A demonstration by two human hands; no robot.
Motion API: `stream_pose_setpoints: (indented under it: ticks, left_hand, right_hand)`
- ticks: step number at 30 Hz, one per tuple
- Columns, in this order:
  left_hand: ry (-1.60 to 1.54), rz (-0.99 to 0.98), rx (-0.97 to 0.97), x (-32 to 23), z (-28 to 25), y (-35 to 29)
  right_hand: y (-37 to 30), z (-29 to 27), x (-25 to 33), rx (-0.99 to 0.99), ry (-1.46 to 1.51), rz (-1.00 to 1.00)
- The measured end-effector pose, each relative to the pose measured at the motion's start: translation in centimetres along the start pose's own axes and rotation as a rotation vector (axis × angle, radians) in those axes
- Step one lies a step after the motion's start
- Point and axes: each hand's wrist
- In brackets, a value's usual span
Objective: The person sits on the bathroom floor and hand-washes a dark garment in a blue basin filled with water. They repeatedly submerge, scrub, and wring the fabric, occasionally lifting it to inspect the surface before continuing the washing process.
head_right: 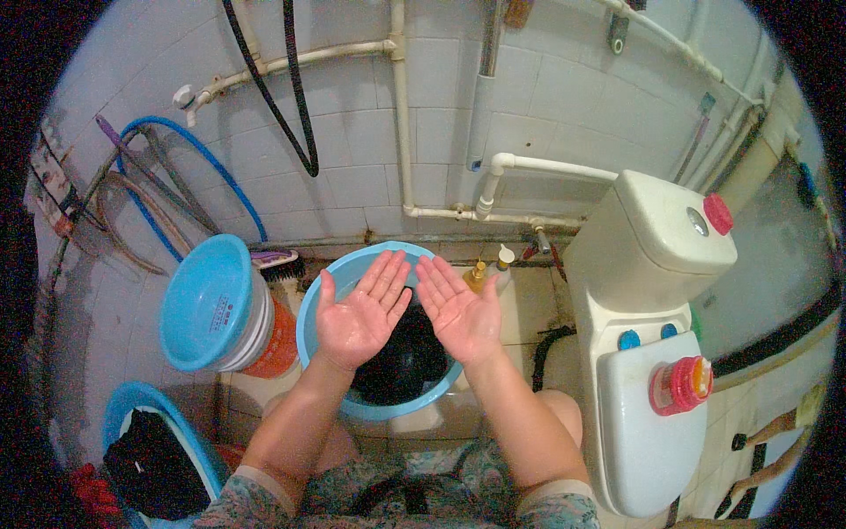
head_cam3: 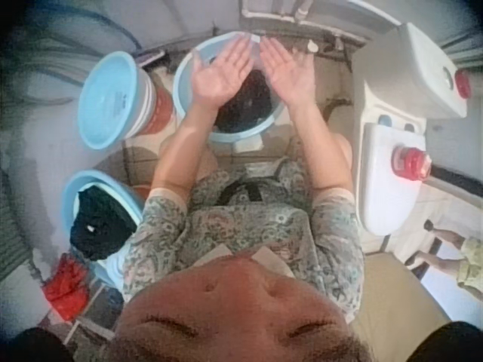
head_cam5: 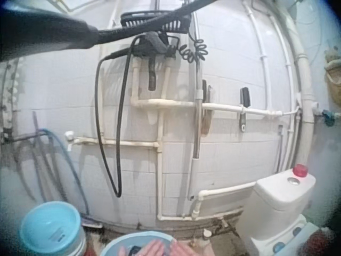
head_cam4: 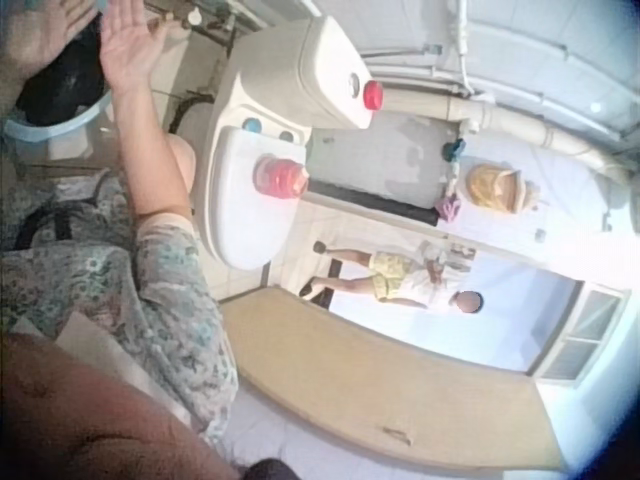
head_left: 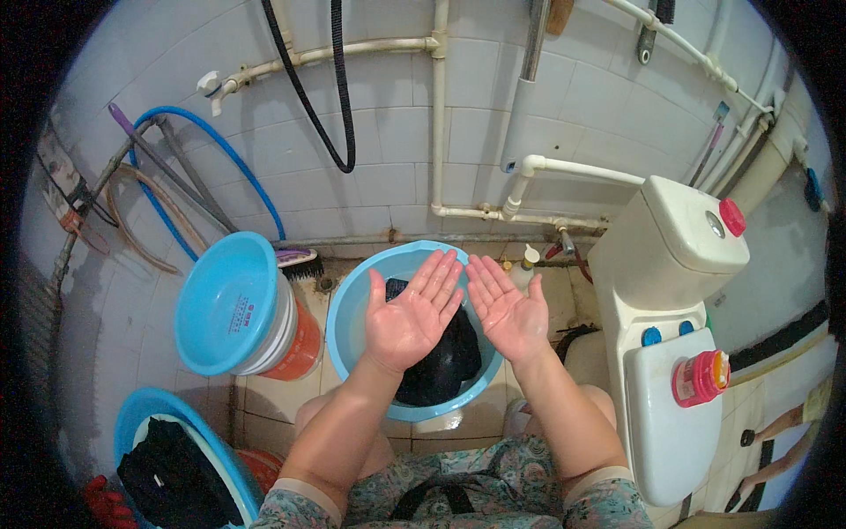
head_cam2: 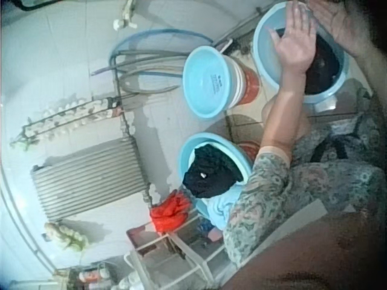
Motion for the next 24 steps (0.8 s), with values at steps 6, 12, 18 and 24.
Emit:
stream_pose_setpoints:
  ticks: [6, 12, 18, 24]
  left_hand:
    - [0.133, -0.005, -0.006, -0.4, -0.7, 0.0]
    - [0.346, 0.134, -0.225, -1.4, -4.7, -0.1]
    - [0.349, 0.087, -0.366, -1.3, -4.0, -0.1]
    - [0.36, 0.071, -0.413, -1.6, -4.6, -0.2]
  right_hand:
    - [0.1, -0.6, 0.0, -0.03, -0.031, -0.002]
    - [0.6, -1.1, -0.7, -0.052, -0.252, -0.018]
    - [0.6, -1.2, 0.0, -0.017, -0.05, 0.104]
    - [-0.1, 0.3, -0.1, -0.048, -0.135, 0.084]
Point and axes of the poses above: each hand's wrist, its own y-axis towards the middle knuckle, its own z-axis out of the palm, x = y × z, and after that the axes turned 2 degrees about -y, right-handed
